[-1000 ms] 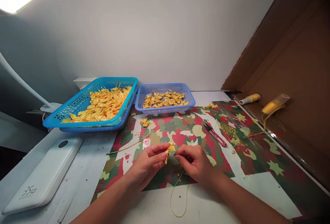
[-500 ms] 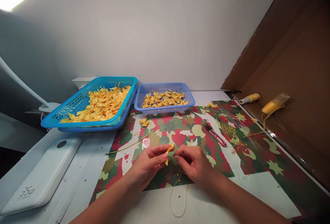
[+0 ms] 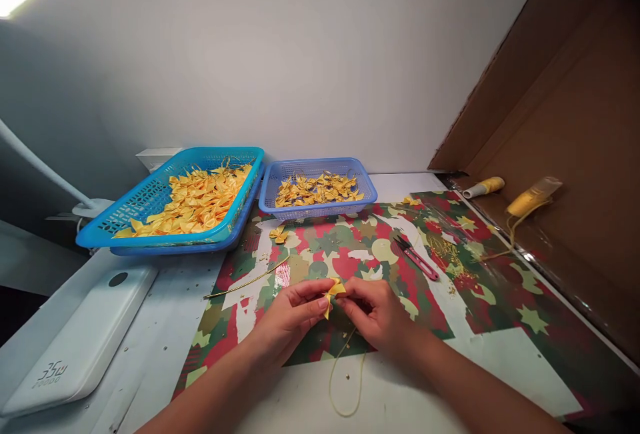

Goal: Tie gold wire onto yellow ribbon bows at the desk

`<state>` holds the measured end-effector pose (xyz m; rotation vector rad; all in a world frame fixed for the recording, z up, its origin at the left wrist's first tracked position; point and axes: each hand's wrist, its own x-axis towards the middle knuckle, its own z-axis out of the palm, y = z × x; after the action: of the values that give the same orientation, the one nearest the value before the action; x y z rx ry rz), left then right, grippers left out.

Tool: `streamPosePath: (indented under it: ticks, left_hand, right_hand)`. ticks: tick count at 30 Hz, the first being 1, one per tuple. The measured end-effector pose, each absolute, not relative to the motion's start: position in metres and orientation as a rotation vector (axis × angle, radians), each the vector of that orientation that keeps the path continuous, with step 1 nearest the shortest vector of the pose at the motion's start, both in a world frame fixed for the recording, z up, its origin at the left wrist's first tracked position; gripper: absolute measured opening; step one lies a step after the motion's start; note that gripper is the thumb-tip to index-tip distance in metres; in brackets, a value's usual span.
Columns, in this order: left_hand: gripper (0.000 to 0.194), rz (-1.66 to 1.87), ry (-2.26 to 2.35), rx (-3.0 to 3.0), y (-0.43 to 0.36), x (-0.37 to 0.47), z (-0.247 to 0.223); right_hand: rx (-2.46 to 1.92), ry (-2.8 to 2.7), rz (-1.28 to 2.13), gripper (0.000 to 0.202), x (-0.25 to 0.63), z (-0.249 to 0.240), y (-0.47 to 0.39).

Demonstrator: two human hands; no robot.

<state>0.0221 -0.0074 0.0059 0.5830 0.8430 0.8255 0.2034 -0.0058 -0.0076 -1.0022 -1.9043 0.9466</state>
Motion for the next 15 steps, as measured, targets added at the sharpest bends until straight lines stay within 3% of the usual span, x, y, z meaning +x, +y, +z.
streamPosePath:
  ticks: [15]
  left_hand:
    - [0.03,0.874,0.856,0.509,-0.005,0.0203,0.0106]
  right_hand:
    - [-1.0,-1.875,0.987,0.014,0.2041,-0.0014,-0.0063]
